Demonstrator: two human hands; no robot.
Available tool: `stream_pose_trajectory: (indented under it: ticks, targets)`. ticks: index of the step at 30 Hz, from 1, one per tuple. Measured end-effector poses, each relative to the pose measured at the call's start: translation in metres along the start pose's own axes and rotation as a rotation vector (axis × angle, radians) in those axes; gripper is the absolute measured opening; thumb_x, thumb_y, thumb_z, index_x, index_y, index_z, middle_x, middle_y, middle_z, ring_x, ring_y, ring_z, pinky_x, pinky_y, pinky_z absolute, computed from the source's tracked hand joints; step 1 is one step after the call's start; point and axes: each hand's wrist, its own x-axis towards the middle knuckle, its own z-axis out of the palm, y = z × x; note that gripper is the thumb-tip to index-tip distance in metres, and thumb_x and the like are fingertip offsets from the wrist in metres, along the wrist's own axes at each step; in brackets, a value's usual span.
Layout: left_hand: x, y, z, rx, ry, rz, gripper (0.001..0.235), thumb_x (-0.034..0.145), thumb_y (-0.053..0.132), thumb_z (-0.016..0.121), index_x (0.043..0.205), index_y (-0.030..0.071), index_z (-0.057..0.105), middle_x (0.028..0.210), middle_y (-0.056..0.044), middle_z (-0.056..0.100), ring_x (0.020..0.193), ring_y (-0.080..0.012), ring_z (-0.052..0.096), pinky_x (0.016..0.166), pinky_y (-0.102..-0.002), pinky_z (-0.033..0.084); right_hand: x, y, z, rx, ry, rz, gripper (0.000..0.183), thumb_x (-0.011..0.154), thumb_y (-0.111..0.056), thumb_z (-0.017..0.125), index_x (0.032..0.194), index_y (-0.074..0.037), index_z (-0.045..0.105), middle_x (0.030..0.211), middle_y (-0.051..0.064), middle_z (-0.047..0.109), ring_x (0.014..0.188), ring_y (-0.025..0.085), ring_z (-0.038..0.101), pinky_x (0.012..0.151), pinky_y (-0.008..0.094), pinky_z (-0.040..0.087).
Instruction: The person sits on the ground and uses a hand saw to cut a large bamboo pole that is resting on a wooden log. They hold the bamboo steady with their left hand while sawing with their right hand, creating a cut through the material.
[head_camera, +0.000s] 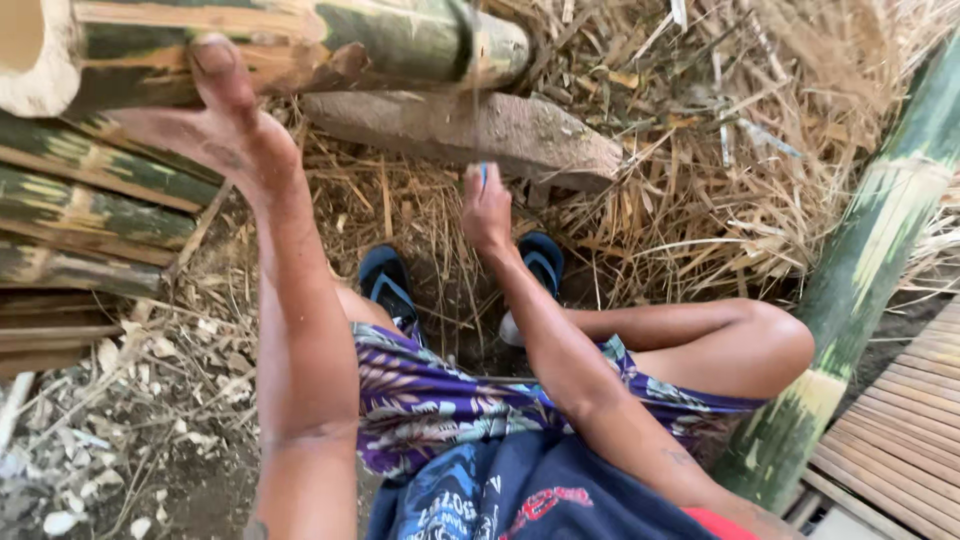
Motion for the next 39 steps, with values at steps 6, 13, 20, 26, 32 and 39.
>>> stream_pose_trajectory:
  ticks: [6, 13, 20, 26, 32, 39]
  targets:
    - [0.003, 0.014, 0.002, 0.035, 0.008, 0.116, 0.104, 0.085, 0.06, 0.083, 0.147, 0.005, 0.021, 0.139, -0.023, 0.043, 0.126, -0.0316, 0.057, 0.107, -0.054, 0.059, 0.018, 0.066, 0.019, 0.101, 0.046, 0.61, 0.066, 0.113, -0.053, 0.042, 0.093, 0.006, 0.065, 0.09, 0.03, 0.072, 0.092, 0.051, 0.066, 0.079, 0.054, 0.051]
    - [0.007, 0.007, -0.01, -0.083, 0.027, 0.083, 0.119, 0.088, 0.047, 0.097, 0.158, 0.007, 0.009, 0.152, -0.024, 0.041, 0.139, -0.037, 0.057, 0.121, -0.059, 0.055, 0.009, 0.038, -0.043, -0.167, -0.114, 0.354, 0.059, 0.107, -0.054, 0.037, 0.107, -0.001, 0.062, 0.1, 0.028, 0.068, 0.095, 0.046, 0.062, 0.082, 0.053, 0.048]
    - [-0.011, -0.003, -0.02, -0.041, -0.276, 0.108, 0.114, 0.092, 0.05, 0.096, 0.157, 0.006, 0.012, 0.155, -0.021, 0.038, 0.142, -0.0318, 0.052, 0.12, -0.051, 0.046, 0.029, -0.09, -0.088, 0.064, -0.282, -0.015, 0.05, 0.11, -0.048, 0.034, 0.098, -0.003, 0.052, 0.077, 0.016, 0.054, 0.07, 0.023, 0.054, 0.062, 0.04, 0.046]
    - [-0.021, 0.001, -0.018, 0.027, -0.294, 0.043, 0.112, 0.089, 0.06, 0.091, 0.152, 0.001, 0.02, 0.144, -0.02, 0.043, 0.135, -0.0304, 0.054, 0.112, -0.05, 0.049, 0.025, -0.054, -0.058, 0.074, -0.254, -0.117, 0.049, 0.111, -0.048, 0.029, 0.105, -0.005, 0.053, 0.077, 0.008, 0.056, 0.066, 0.015, 0.055, 0.053, 0.034, 0.049]
    - [-0.008, 0.004, -0.013, -0.028, -0.239, 0.02, 0.11, 0.086, 0.062, 0.091, 0.152, 0.003, 0.026, 0.151, -0.02, 0.041, 0.14, -0.033, 0.05, 0.12, -0.056, 0.044, 0.029, -0.018, -0.053, -0.028, -0.238, 0.075, 0.05, 0.118, -0.042, 0.028, 0.11, -0.003, 0.058, 0.091, 0.014, 0.065, 0.079, 0.02, 0.061, 0.062, 0.036, 0.053]
    - [-0.018, -0.003, -0.031, 0.009, -0.244, -0.03, 0.119, 0.084, 0.064, 0.091, 0.157, 0.005, 0.017, 0.158, -0.022, 0.035, 0.146, -0.0354, 0.043, 0.126, -0.058, 0.038, 0.025, -0.009, -0.043, -0.15, -0.286, 0.3, 0.056, 0.111, -0.048, 0.028, 0.111, -0.001, 0.059, 0.075, 0.006, 0.065, 0.058, 0.018, 0.062, 0.048, 0.038, 0.053]
